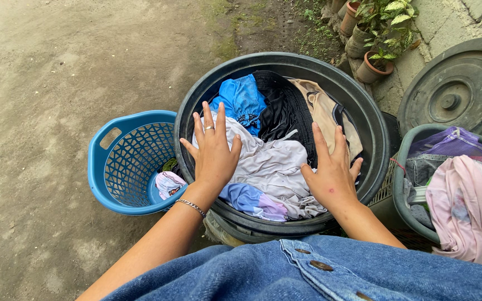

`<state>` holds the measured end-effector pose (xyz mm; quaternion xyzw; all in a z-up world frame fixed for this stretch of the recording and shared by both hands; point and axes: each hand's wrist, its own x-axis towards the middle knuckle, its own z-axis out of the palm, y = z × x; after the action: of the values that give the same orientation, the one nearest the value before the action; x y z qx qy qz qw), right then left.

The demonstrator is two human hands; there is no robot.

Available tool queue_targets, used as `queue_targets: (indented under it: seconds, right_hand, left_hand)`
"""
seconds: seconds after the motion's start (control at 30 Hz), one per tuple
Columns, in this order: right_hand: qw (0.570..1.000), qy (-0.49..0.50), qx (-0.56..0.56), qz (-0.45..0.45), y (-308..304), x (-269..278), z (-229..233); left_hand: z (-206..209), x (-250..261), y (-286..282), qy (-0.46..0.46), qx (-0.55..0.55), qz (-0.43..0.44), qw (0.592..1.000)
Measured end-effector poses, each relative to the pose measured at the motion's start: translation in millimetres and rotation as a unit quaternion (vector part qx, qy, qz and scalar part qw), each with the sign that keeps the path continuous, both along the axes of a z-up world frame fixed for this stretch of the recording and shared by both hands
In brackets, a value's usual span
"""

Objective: The person washes clothes by hand in a large basin, applying soap from a bar and scrubbing a striped shirt vigorously while adding water and detergent from a packet.

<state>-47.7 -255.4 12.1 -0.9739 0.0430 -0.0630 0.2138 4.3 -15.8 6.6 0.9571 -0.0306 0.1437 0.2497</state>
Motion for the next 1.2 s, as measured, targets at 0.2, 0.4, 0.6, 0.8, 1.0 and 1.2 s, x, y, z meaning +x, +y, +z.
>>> queue_targets:
  seconds: [0.2, 0.4, 0.6, 0.8, 1.0, 1.2]
  right_hand:
    - [1.0, -0.002, -0.002, 0.001, 0.9, 2.9, 2.0]
    - [0.998, -0.039, 0.025, 0.032, -0.1, 22.0, 4.1]
    - [0.98, 0.044, -0.046, 0.189, 10.1, 48.4, -16.8]
    - [0.94, 0.183, -0.157, 0.241, 17.6, 65.2, -39.6]
    - [0.925, 0.215, -0.169, 0.264, 15.7, 74.9, -55.1]
    - [0.927, 0.169, -0.168, 0.29, 11.0, 75.3, -71.2]
  left_hand:
    - [8.1, 2.6, -0.6, -0.01, -0.001, -0.005, 1.0]
    - [3.4, 23.8, -2.6, -0.016, 0.007, -0.014, 1.0]
    - [-35.0, 39.5, -12.9, 0.09, 0.073, -0.086, 0.99]
    - [-65.9, 37.8, -25.1, 0.2, 0.156, -0.107, 0.961]
    - [-80.9, 43.4, -32.7, 0.248, 0.161, -0.102, 0.95]
    - [-91.8, 39.2, -32.7, 0.205, 0.199, -0.106, 0.952]
